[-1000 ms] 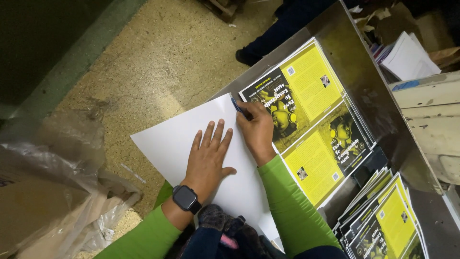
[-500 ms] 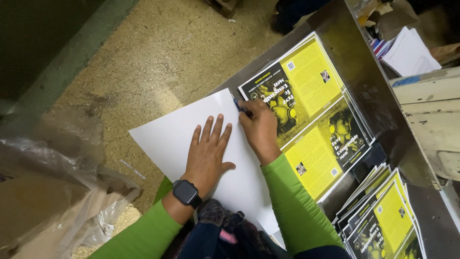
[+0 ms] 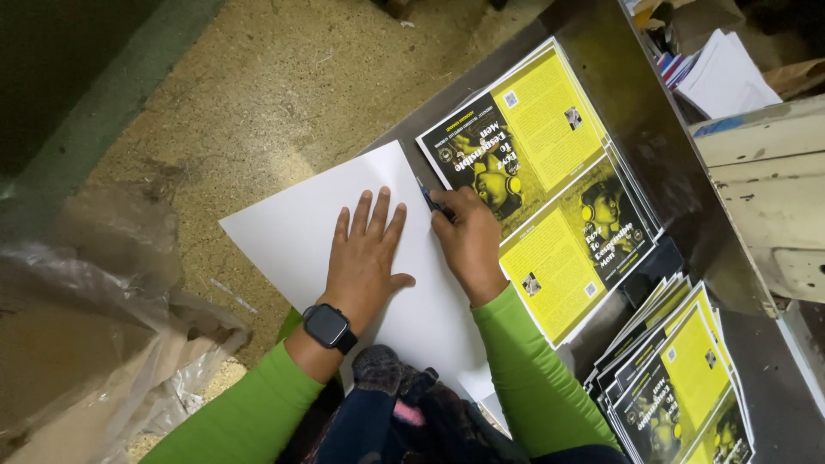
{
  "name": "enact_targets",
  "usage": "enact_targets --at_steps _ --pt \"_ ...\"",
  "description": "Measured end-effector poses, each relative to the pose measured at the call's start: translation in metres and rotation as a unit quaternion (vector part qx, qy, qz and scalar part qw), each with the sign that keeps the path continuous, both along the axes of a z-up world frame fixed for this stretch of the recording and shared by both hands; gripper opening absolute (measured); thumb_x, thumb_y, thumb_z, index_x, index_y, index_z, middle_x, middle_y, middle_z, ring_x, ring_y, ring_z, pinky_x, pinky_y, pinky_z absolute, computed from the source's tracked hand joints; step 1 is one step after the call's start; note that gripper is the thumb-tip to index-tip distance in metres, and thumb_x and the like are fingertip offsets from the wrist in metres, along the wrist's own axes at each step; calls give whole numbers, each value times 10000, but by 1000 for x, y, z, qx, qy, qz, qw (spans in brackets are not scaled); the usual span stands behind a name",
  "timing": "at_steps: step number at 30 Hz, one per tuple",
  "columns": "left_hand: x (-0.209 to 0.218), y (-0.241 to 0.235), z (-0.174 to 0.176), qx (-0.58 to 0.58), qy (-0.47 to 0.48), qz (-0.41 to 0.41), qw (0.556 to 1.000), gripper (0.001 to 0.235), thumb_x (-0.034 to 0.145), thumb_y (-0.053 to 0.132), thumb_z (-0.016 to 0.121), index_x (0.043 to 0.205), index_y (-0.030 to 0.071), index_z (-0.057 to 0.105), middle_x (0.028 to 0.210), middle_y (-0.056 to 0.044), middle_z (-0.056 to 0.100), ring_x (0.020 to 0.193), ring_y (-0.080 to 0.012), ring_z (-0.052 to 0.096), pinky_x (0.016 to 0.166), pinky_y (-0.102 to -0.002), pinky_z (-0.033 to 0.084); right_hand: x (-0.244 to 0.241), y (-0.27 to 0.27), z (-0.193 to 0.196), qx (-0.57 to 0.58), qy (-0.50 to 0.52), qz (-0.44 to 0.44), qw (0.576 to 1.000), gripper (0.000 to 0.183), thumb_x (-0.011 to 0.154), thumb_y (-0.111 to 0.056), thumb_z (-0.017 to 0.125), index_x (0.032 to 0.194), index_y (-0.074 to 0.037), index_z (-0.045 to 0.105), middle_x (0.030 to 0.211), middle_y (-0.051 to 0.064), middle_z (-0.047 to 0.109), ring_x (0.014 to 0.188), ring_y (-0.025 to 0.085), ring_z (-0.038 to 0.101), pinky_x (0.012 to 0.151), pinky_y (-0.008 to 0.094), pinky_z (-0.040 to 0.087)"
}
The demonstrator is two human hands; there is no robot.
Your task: Aligning and marking stacks of printed paper at a cutting station.
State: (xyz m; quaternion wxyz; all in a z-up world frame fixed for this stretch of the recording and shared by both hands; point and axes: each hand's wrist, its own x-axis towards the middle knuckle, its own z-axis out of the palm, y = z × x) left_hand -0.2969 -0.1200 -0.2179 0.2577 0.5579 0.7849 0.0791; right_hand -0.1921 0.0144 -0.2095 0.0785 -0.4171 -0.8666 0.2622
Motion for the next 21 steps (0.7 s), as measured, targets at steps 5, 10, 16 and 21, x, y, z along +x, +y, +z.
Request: enact_targets --at_steps 5,10,16,21 --pt "1 0 1 9 -1 5 1000 1001 751 534 734 1515 106 250 1584 -187 162 1458 -377 116 1151 -565 94 11 -4 5 -10 -7 -7 1000 256 782 -151 668 1028 -141 735 860 109 654 816 352 652 700 411 508" --pt "3 1 3 23 4 10 1000 1018 727 534 755 1512 105 270 1566 -209 204 1449 -403 140 1137 -594 120 17 -12 21 -12 -11 -22 1000 277 775 -134 683 1047 -135 734 899 142 673 850 391 657 742 456 525" --pt "4 8 5 10 -1 10 1000 1026 702 481 791 1517 142 269 1538 -217 237 1432 -429 156 1115 -627 134 12 -14 11 28 114 -33 993 254 798 -103 685 1049 -107 729 866 165 650 821 403 648 728 462 520" --pt "4 16 2 -18 -2 14 1000 1095 661 493 824 1527 167 239 1518 -201 250 1419 -426 150 1100 -636 131 8 -16 -3 25 76 -25 996 246 777 -136 685 1018 -150 733 845 113 658 810 367 659 712 452 523"
